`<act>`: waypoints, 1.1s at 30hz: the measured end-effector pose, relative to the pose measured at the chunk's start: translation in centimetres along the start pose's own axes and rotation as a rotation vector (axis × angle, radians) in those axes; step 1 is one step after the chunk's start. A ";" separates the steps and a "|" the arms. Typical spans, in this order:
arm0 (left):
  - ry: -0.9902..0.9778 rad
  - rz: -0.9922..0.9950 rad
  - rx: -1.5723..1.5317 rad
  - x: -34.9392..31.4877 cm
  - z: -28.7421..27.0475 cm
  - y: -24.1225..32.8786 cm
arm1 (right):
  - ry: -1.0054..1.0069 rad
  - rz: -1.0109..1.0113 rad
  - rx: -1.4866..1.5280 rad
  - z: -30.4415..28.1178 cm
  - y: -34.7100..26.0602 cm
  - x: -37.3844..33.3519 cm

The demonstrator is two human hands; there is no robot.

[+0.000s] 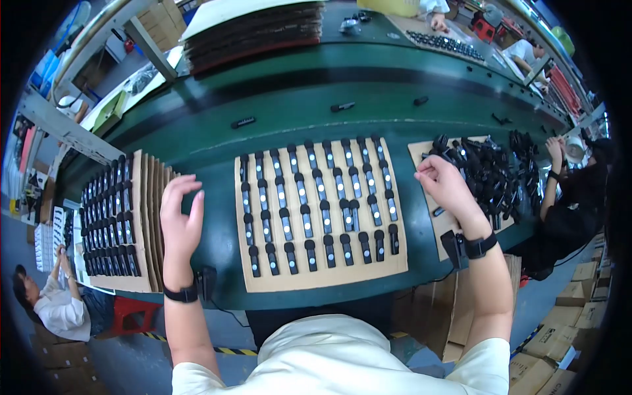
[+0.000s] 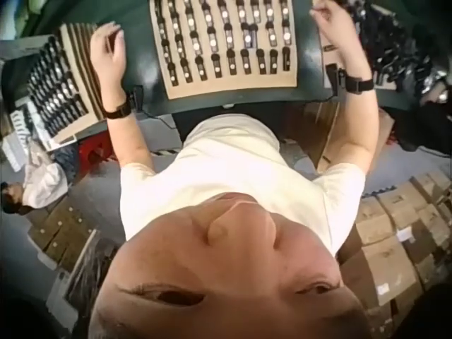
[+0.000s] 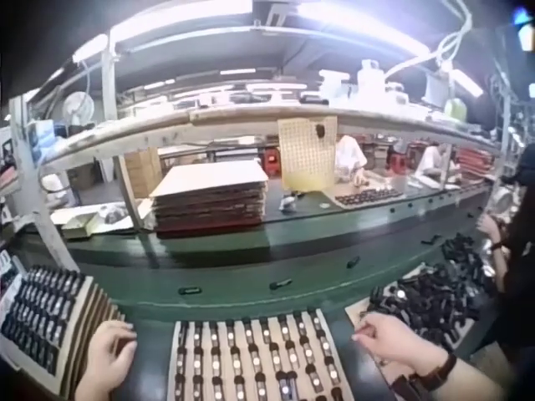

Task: The person picks up a microphone from a cardboard sheet, attaches a foam windscreen to it, and then places the assembled unit onto a conveyor belt before repeating the process.

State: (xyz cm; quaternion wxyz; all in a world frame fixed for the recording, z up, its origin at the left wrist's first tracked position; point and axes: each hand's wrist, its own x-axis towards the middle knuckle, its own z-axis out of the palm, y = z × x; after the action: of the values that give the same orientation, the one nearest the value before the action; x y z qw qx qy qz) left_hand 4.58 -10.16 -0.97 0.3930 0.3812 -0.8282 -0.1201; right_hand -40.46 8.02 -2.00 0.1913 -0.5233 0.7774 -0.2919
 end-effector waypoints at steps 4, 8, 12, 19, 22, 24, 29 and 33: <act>-0.009 -0.082 -0.071 4.6 4.5 -5.6 | 0.029 -0.001 -0.164 -2.9 2.2 7.8; -0.121 -0.229 -0.022 8.4 8.8 -9.8 | -0.085 0.122 -0.344 -3.7 5.4 16.4; -0.174 -0.184 0.156 11.3 10.3 -13.0 | 0.001 0.016 -0.455 -2.7 9.7 22.9; -0.330 -0.168 0.275 12.7 10.6 -15.2 | -0.195 -0.186 -0.556 2.1 6.9 30.4; -0.378 -0.264 0.282 12.9 10.9 -15.4 | -0.282 -0.499 -0.461 6.1 2.2 31.4; -0.352 -0.257 0.304 12.6 10.9 -16.3 | -0.317 -0.631 -0.426 8.3 -0.8 31.1; -0.282 -0.285 0.283 11.9 10.7 -17.3 | -0.446 -0.779 -0.453 10.7 -4.8 29.9; -0.195 -0.305 0.139 11.7 9.4 -15.8 | -0.469 -0.624 -0.533 7.9 -5.5 28.1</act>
State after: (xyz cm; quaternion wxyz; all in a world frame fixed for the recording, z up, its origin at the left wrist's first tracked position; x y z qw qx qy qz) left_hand 1.38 -30.36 -8.56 0.2607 0.5152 -0.8012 -0.1571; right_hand -42.45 -21.53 -4.18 0.1239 -0.8145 0.5668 0.0002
